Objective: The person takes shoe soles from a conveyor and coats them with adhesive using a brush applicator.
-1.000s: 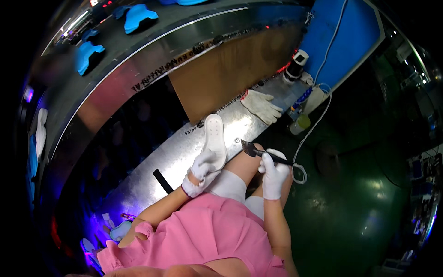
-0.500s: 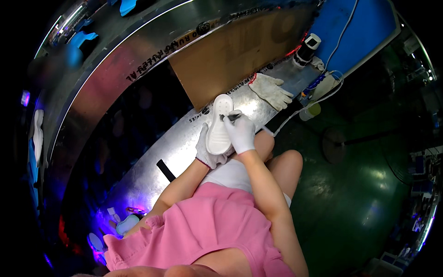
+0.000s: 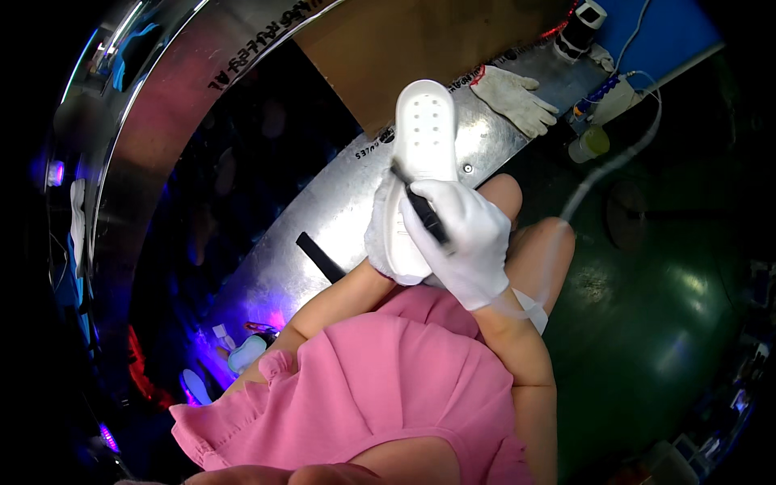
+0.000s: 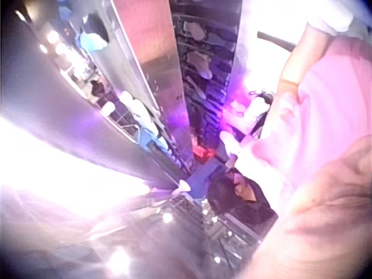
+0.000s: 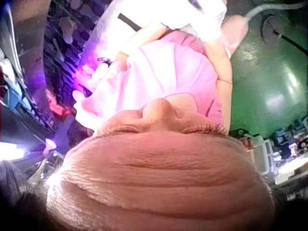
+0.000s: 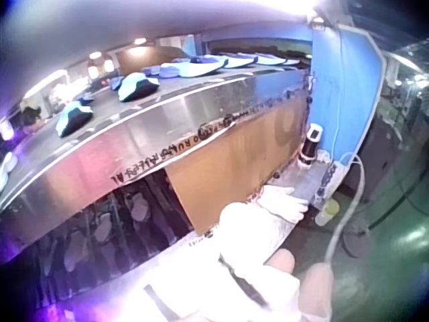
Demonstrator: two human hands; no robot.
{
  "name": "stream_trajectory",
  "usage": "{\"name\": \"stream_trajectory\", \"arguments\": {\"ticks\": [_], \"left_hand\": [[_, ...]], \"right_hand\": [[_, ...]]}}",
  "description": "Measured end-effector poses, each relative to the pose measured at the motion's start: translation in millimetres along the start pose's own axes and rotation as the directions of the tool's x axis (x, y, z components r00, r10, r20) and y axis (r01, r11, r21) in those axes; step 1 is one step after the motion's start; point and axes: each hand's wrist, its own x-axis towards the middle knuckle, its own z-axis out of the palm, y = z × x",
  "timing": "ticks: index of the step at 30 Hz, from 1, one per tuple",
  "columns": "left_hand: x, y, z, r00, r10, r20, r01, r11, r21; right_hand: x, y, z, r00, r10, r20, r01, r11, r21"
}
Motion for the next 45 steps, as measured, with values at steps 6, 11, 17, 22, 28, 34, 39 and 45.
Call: {"name": "stream_trajectory", "arguments": {"ticks": [6,11,17,22,28,34,39,45], "left_hand": [[-11.4,5.7,18.3,0.969,-0.137,0.204,0.141,0.990,-0.002],[-15.7,12.0,29.2,0.985,-0.057,0.160,0.066,0.996,-0.053],[-12.4,27.6,30.5,0.968,-0.107,0.225,0.075,0.987,0.144],[-12.7,25.6,48.1,0.999,0.008,0.053,-0.017,0.986,0.166],[-11.7,42.1,38.1,0.997,0.047,0.062,-0.061,0.966,0.250],[-6.3,57.6,39.2,0.992,0.004,0.125,-0.049,0.934,0.353],[-6.7,57.6,46.6,0.980,-0.016,0.199,-0.046,0.951,0.305],[-19.0,38.9,59.2,0.978,0.165,0.130,-0.205,0.880,0.428]], "right_hand": [[-7.8,3.7,2.2,0.981,-0.165,-0.101,0.159,0.985,-0.059],[-5.7,-9.5,4.3,0.919,0.393,-0.040,-0.340,0.837,0.429],[-26.7,-25.3,7.6,0.951,-0.288,0.111,0.294,0.955,-0.047],[-28.5,-6.2,12.7,0.992,-0.114,-0.062,0.116,0.993,0.028],[-22.9,-17.9,12.4,0.995,0.046,-0.089,-0.030,0.985,0.167],[-33.1,-25.8,22.7,0.977,-0.199,0.077,0.185,0.970,0.158],[-37.5,-29.0,23.8,0.967,-0.253,0.019,0.251,0.965,0.073],[-9.5,-12.9,32.9,0.967,-0.164,-0.195,0.180,0.981,0.070]]}}
